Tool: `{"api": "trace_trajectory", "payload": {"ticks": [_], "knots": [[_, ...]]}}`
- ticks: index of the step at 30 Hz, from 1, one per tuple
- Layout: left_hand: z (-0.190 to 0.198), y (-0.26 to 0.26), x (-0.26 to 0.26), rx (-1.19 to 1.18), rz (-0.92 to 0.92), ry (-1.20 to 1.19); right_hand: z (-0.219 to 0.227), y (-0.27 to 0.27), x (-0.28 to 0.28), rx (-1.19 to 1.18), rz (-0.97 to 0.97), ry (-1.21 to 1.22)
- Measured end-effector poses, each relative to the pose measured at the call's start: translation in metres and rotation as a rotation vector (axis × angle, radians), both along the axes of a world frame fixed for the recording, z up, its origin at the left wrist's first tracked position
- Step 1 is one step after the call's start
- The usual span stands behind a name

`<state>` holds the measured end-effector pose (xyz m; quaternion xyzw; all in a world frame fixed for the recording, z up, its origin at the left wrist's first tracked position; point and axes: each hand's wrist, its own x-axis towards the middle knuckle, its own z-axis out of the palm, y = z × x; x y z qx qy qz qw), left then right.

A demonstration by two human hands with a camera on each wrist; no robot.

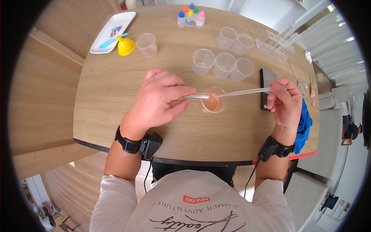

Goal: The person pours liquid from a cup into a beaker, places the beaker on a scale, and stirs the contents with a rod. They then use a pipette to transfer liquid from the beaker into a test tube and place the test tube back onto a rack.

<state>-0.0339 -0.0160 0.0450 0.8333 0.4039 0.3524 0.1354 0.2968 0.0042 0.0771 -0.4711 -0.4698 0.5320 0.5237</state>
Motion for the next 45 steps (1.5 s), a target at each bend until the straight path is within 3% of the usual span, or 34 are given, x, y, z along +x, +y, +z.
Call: {"api": "trace_trajectory", "payload": {"ticks": [5,14,21,24,30,33,40,45], "knots": [[0.0,0.0,0.0,0.0,-0.005,-0.006,-0.003,-0.001,-0.002,0.037,0.02,0.038],[0.0,0.0,0.0,-0.009,-0.003,-0.001,-0.004,-0.008,-0.016,0.039,0.059,-0.118],[-0.001,0.0,-0.001,-0.002,-0.003,-0.01,0.003,-0.011,-0.001,0.178,-0.013,0.054],[-0.001,0.0,-0.001,-0.002,-0.006,-0.011,0.004,-0.019,-0.018,0.153,-0.033,-0.108],[-0.002,0.001,0.0,-0.007,-0.009,-0.007,-0.003,-0.028,-0.047,0.241,0.123,-0.527],[-0.002,0.001,0.0,-0.001,-0.011,-0.002,-0.008,-0.027,-0.051,0.291,0.169,-0.619],[-0.001,0.001,-0.001,0.005,-0.01,0.019,-0.01,-0.026,-0.05,0.236,0.159,-0.581],[-0.001,0.001,0.0,0.006,-0.005,0.015,-0.007,-0.02,-0.044,0.019,0.062,-0.3]]}}
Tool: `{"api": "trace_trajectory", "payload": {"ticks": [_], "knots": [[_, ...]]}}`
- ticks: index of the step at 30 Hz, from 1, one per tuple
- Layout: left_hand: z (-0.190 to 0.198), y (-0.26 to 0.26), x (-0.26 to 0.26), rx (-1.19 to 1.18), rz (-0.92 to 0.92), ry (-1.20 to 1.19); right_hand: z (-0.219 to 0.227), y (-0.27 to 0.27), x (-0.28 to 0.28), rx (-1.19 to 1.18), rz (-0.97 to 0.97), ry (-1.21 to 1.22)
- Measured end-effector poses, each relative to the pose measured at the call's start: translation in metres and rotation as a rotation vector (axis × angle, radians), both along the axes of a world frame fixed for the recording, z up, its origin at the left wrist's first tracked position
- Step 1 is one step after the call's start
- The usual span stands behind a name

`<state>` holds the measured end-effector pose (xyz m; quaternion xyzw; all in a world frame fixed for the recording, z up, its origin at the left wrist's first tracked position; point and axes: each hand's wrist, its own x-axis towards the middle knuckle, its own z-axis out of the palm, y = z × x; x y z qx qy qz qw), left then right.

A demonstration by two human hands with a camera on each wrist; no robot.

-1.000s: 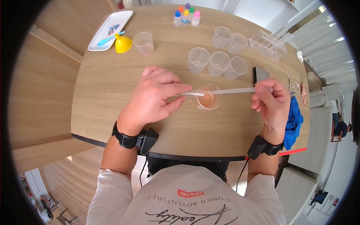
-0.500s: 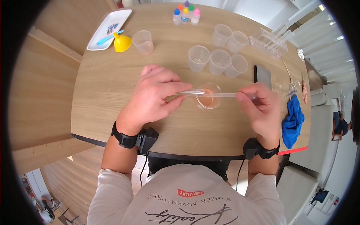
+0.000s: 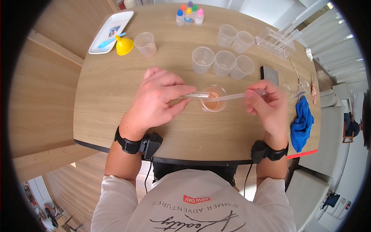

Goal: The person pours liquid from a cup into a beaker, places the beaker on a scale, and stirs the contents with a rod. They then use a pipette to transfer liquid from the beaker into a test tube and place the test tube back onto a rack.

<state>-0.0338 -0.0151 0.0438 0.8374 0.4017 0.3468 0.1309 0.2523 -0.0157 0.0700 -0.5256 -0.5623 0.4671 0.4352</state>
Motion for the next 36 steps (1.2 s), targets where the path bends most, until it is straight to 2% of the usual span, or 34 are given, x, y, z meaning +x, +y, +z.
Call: {"api": "trace_trajectory", "payload": {"ticks": [3,12,15,19,27,30,34,36], "knots": [[0.001,-0.001,0.001,0.001,0.01,-0.009,0.001,0.009,0.016,-0.094,-0.007,0.1],[0.0,0.0,0.0,-0.006,-0.001,-0.011,0.002,0.022,0.042,-0.034,-0.106,0.333],[0.0,0.0,-0.001,-0.01,0.0,-0.007,0.002,0.021,0.04,-0.015,-0.1,0.342],[0.001,0.0,0.0,-0.009,0.001,-0.009,0.002,0.018,0.034,-0.018,-0.078,0.345],[0.001,-0.001,0.0,-0.01,0.004,-0.008,0.005,0.01,0.026,0.027,-0.048,0.173],[0.001,-0.001,0.0,-0.008,0.005,-0.01,0.007,0.009,0.037,0.071,-0.018,0.289],[0.0,-0.001,-0.001,-0.023,0.007,-0.022,0.014,0.006,0.042,0.172,-0.047,0.31],[0.0,-0.001,-0.002,-0.023,0.011,-0.021,0.014,-0.002,0.03,0.201,-0.058,0.108]]}}
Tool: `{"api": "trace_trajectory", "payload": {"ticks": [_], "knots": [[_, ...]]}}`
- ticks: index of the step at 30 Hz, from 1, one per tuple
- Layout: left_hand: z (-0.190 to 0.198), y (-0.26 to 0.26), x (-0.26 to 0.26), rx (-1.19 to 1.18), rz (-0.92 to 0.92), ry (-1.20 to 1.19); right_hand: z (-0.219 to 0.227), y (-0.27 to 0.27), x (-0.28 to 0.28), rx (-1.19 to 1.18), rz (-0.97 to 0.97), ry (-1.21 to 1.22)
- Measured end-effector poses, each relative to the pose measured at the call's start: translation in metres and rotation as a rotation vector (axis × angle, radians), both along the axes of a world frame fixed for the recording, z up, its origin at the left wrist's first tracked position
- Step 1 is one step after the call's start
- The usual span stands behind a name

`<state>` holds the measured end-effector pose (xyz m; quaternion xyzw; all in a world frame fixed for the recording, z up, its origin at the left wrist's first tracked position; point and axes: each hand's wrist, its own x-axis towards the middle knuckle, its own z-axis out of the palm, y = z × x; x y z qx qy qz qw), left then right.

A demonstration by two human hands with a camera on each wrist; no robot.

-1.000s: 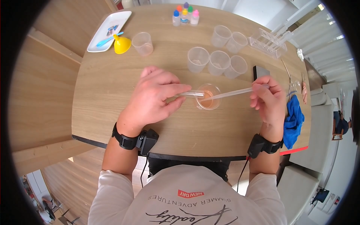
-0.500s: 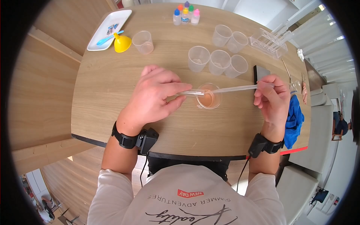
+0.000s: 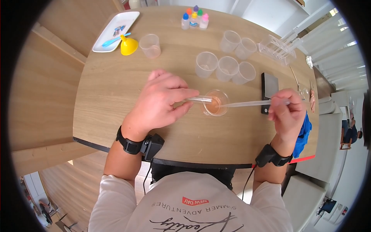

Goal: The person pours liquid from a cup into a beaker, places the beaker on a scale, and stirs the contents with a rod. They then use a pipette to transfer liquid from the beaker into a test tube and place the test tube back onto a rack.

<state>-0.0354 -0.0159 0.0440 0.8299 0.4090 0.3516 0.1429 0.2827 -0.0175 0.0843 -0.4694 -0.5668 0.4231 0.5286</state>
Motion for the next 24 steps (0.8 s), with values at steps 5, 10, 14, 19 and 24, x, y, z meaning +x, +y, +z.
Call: {"api": "trace_trajectory", "payload": {"ticks": [5,10,14,19,24], "knots": [[0.0,0.0,0.001,-0.009,-0.007,-0.002,-0.002,-0.01,-0.025,0.058,0.077,-0.257],[-0.001,0.0,0.001,-0.008,-0.006,-0.003,-0.001,-0.009,-0.034,0.115,0.094,-0.403],[0.001,0.0,0.002,-0.017,-0.007,0.001,-0.001,-0.008,-0.038,0.136,0.117,-0.489],[0.001,0.0,0.001,-0.007,-0.011,0.01,-0.008,-0.007,-0.038,0.095,0.11,-0.49],[0.0,0.0,0.002,0.001,-0.015,0.009,-0.01,-0.006,-0.037,0.106,0.122,-0.553]]}}
